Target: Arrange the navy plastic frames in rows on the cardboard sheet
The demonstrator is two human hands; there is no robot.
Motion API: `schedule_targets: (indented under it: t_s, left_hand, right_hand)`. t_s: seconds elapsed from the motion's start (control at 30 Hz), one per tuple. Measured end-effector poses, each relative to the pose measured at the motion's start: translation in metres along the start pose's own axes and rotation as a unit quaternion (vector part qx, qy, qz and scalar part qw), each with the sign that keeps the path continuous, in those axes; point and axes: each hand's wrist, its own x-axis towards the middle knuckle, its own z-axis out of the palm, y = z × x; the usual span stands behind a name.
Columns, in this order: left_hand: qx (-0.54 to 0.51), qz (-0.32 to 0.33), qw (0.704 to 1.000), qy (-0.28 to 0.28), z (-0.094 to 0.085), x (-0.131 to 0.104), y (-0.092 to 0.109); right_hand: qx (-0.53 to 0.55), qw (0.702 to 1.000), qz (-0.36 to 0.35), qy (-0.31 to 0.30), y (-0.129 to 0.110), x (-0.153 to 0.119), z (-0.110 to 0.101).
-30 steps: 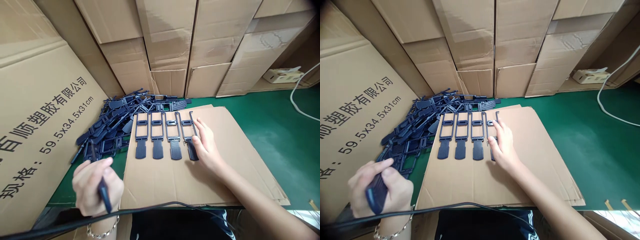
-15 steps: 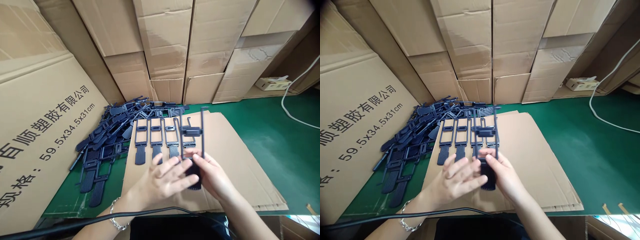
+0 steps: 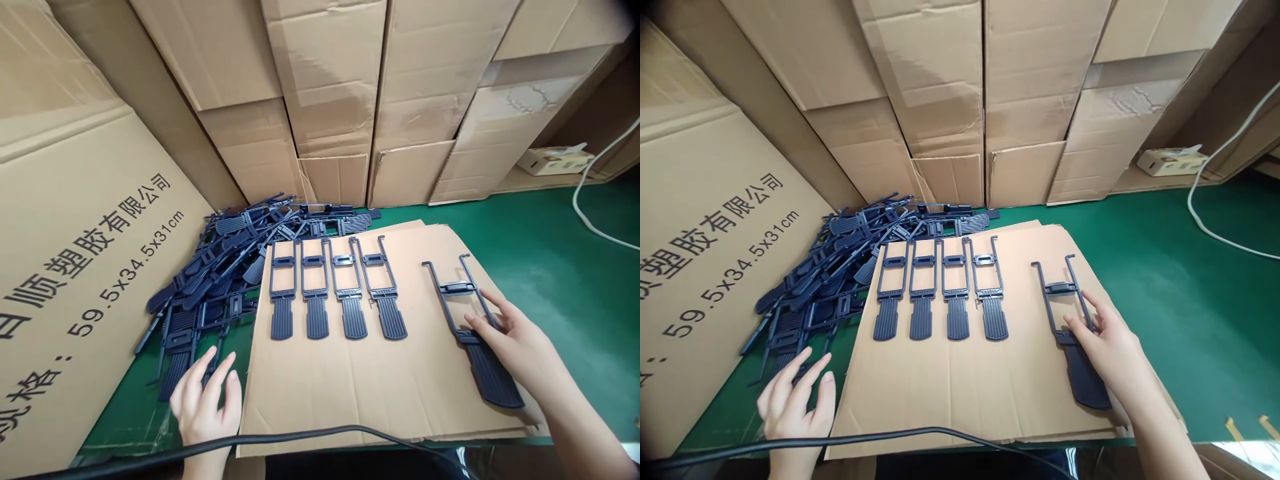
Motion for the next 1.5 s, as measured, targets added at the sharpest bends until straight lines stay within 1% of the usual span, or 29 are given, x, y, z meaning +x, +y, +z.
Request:
schedule_targets:
  t_s: [0.1, 0.2, 0.3, 0.37, 0.5, 0.63, 0.7, 0.77, 0.8, 0.87, 0.93, 1.03, 1.1, 1.13, 1.17, 1.23, 1.3, 1.33, 1.37, 1.43, 1.5]
  left_hand:
    - [0.014, 0.004, 1.0, 0.024, 0.005, -0.004, -0.001]
    - [0.021, -0.011, 0.999, 0.043, 0.009, -0.005, -0.004]
    - [0.028, -0.029, 0.998, 0.056, 0.008, -0.008, -0.006]
    - [0.03, -0.035, 0.997, 0.064, 0.007, -0.01, -0.006]
    - [0.03, -0.045, 0.996, 0.07, 0.005, -0.011, -0.004]
    - [0.029, -0.056, 0.996, 0.069, 0.004, -0.011, -0.003]
    - [0.028, -0.056, 0.996, 0.07, 0.005, -0.013, -0.004]
    - [0.027, -0.055, 0.996, 0.068, 0.005, -0.014, -0.005]
    - [0.027, -0.057, 0.996, 0.067, 0.006, -0.015, -0.005]
    - [0.026, -0.065, 0.996, 0.063, 0.007, -0.016, -0.006]
    - [0.023, -0.076, 0.995, 0.056, 0.009, -0.017, -0.006]
    - [0.018, -0.079, 0.995, 0.051, 0.01, -0.015, -0.006]
    - [0.012, -0.075, 0.996, 0.052, 0.01, -0.014, -0.005]
    - [0.009, -0.076, 0.996, 0.052, 0.01, -0.013, -0.005]
    - [0.008, -0.079, 0.996, 0.05, 0.01, -0.012, -0.004]
    - [0.008, -0.088, 0.995, 0.042, 0.009, -0.012, -0.003]
    - [0.006, -0.091, 0.995, 0.035, 0.009, -0.013, -0.003]
    - [0.003, -0.086, 0.996, 0.032, 0.01, -0.014, -0.004]
    - [-0.001, -0.081, 0.996, 0.028, 0.01, -0.015, -0.004]
    - [-0.007, -0.072, 0.997, 0.023, 0.011, -0.017, -0.006]
    - [-0.009, -0.071, 0.997, 0.023, 0.011, -0.018, -0.007]
  right_hand:
    - [-0.025, 0.999, 0.03, -0.009, -0.004, 0.001, 0.001]
    - [-0.037, 0.999, 0.019, -0.028, -0.008, -0.002, -0.001]
    - [-0.073, 0.997, -0.024, -0.016, -0.006, -0.009, -0.004]
    - [-0.109, 0.992, -0.055, -0.007, -0.003, -0.015, -0.003]
    - [-0.186, 0.976, -0.113, -0.013, 0.0, -0.024, 0.011]
    - [-0.242, 0.957, -0.16, 0.016, -0.007, -0.028, 0.021]
    - [-0.248, 0.953, -0.173, 0.004, -0.013, -0.029, 0.018]
    - [-0.238, 0.957, -0.163, -0.021, -0.017, -0.029, 0.011]
    - [-0.227, 0.963, -0.143, -0.029, -0.018, -0.028, 0.007]
    - [-0.184, 0.979, -0.084, -0.036, -0.017, -0.024, -0.002]
    - [-0.113, 0.993, -0.029, -0.034, -0.014, -0.017, -0.008]
    - [0.022, 0.997, 0.015, -0.066, -0.007, -0.002, -0.009]
    - [0.069, 0.994, 0.027, -0.079, -0.003, 0.008, -0.004]
    - [0.07, 0.994, 0.024, -0.074, -0.002, 0.012, -0.002]
    - [0.051, 0.997, 0.008, -0.062, -0.002, 0.015, 0.001]
    - [-0.026, 0.996, -0.073, -0.043, -0.005, 0.02, 0.007]
    - [-0.113, 0.978, -0.165, -0.06, -0.011, 0.021, 0.012]
    - [-0.148, 0.967, -0.193, -0.079, -0.014, 0.022, 0.014]
    - [-0.169, 0.959, -0.204, -0.099, -0.018, 0.022, 0.017]
    - [-0.182, 0.957, -0.19, -0.125, -0.022, 0.024, 0.023]
    - [-0.171, 0.962, -0.175, -0.125, -0.025, 0.025, 0.03]
